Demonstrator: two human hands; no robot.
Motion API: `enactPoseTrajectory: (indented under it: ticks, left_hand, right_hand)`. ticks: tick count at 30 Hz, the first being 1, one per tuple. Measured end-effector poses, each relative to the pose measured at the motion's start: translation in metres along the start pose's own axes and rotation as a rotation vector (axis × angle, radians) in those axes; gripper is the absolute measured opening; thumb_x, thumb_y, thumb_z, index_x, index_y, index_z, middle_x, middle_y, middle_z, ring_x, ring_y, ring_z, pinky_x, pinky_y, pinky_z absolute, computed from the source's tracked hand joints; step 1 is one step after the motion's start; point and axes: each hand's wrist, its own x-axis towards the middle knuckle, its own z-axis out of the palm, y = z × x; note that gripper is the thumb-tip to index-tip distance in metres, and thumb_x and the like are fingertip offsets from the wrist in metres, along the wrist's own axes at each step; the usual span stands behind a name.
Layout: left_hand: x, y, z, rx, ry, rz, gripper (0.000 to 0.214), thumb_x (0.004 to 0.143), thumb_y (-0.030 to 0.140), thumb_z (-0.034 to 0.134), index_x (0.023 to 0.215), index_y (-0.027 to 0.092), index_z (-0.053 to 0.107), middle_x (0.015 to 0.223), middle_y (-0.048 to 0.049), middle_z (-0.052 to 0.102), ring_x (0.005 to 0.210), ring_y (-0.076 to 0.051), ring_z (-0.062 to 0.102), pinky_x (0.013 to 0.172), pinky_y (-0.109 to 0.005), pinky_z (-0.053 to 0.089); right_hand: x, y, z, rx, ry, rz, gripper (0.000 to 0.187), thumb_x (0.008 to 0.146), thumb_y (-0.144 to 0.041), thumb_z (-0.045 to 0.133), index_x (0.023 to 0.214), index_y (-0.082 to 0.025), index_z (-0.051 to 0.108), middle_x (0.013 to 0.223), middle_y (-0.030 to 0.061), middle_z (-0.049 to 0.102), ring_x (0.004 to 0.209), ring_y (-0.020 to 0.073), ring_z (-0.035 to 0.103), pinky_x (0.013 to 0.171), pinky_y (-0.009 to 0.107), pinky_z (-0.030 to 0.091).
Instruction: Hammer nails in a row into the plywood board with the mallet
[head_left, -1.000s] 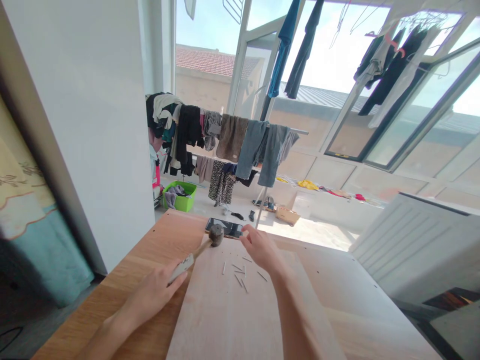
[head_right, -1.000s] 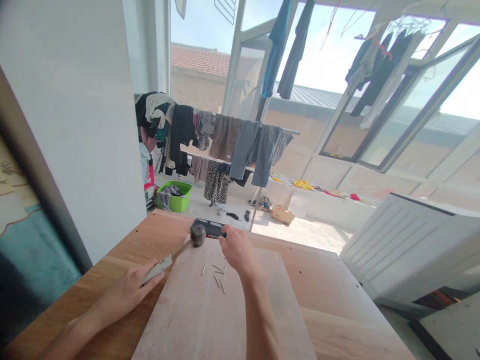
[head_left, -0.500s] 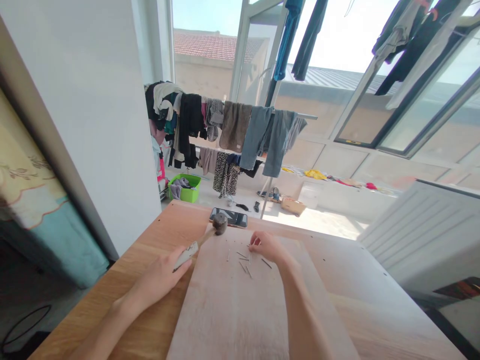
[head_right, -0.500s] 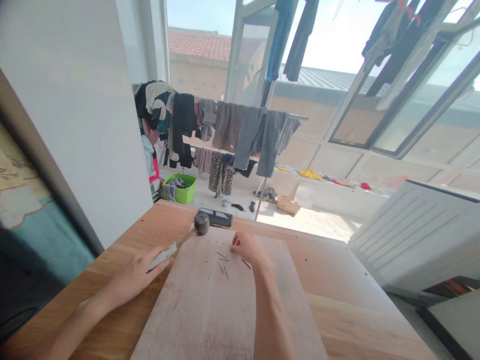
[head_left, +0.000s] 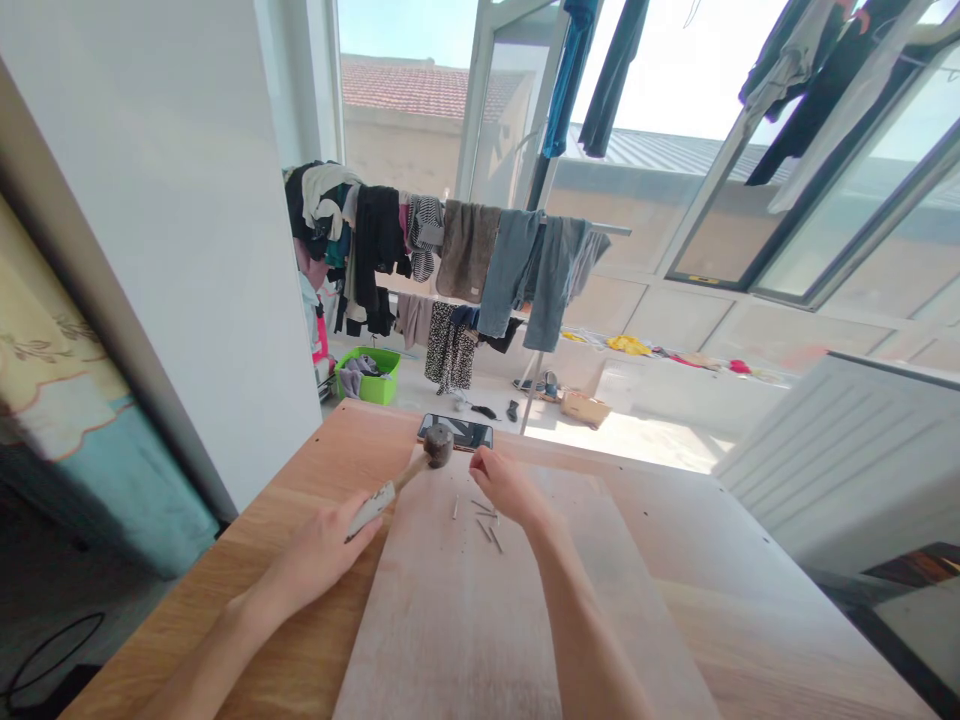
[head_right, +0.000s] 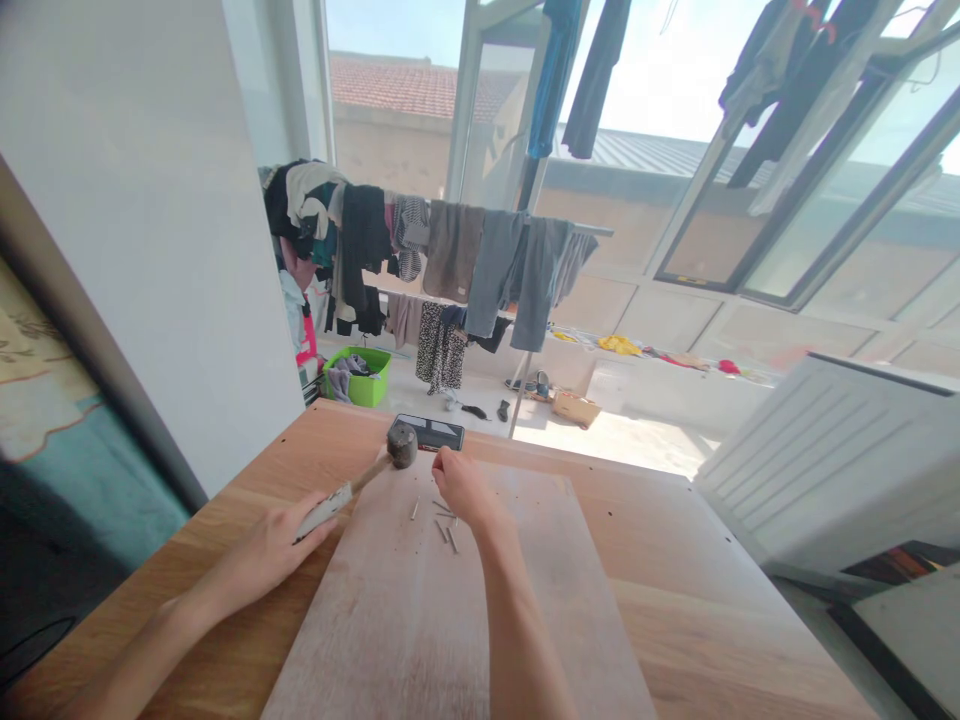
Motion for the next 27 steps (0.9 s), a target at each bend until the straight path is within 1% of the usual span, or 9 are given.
enactPoseTrajectory:
  ticks: [2, 7, 11, 20, 27]
  left_hand:
    - [0.000, 0.003, -0.002, 0.002, -0.011, -0.003, 0.029, 0.098, 0.043, 0.044, 0.110, 0.024, 0.062, 0.101, -0.0066, 0.074, 0.095, -0.024, 0.071, 0.079, -0.030, 0.046]
    - [-0.001, 0.006, -0.004, 0.018, -0.021, -0.014, 0.028, 0.098, 0.043, 0.044, 0.110, 0.024, 0.062, 0.100, -0.0067, 0.074, 0.096, -0.025, 0.071, 0.078, -0.030, 0.046]
    - [-0.001, 0.005, -0.003, 0.025, -0.018, -0.014, 0.028, 0.098, 0.042, 0.044, 0.110, 0.024, 0.061, 0.102, -0.0073, 0.074, 0.097, -0.026, 0.071, 0.079, -0.031, 0.046]
    - [0.000, 0.002, -0.001, 0.026, -0.014, -0.010, 0.029, 0.098, 0.043, 0.043, 0.112, 0.024, 0.061, 0.104, -0.0073, 0.073, 0.097, -0.026, 0.070, 0.079, -0.031, 0.045]
    - [0.000, 0.002, 0.000, 0.027, -0.008, -0.004, 0.028, 0.098, 0.043, 0.045, 0.111, 0.024, 0.062, 0.103, -0.0073, 0.074, 0.096, -0.025, 0.071, 0.078, -0.029, 0.045]
  right_hand:
    - [0.003, -0.007, 0.005, -0.004, 0.014, -0.048, 0.015, 0.095, -0.011, 0.053, 0.094, -0.016, 0.067, 0.096, 0.0085, 0.072, 0.093, 0.0200, 0.063, 0.081, 0.029, 0.044]
    - [0.005, -0.016, 0.013, -0.014, 0.027, -0.121, 0.019, 0.092, -0.007, 0.053, 0.094, -0.015, 0.070, 0.097, 0.0094, 0.072, 0.092, 0.0197, 0.064, 0.080, 0.027, 0.042]
    - [0.004, -0.020, 0.013, -0.030, 0.051, -0.121, 0.021, 0.091, -0.006, 0.052, 0.093, -0.016, 0.071, 0.100, 0.0093, 0.071, 0.091, 0.0194, 0.064, 0.079, 0.027, 0.042]
    - [0.002, -0.026, 0.011, -0.040, 0.092, -0.089, 0.022, 0.093, -0.006, 0.051, 0.096, -0.017, 0.070, 0.098, 0.0098, 0.071, 0.087, 0.0197, 0.065, 0.076, 0.027, 0.043]
    - [0.005, -0.021, 0.016, -0.003, 0.089, -0.106, 0.021, 0.089, -0.007, 0.054, 0.097, -0.018, 0.070, 0.095, 0.0075, 0.072, 0.086, 0.0190, 0.066, 0.076, 0.027, 0.045]
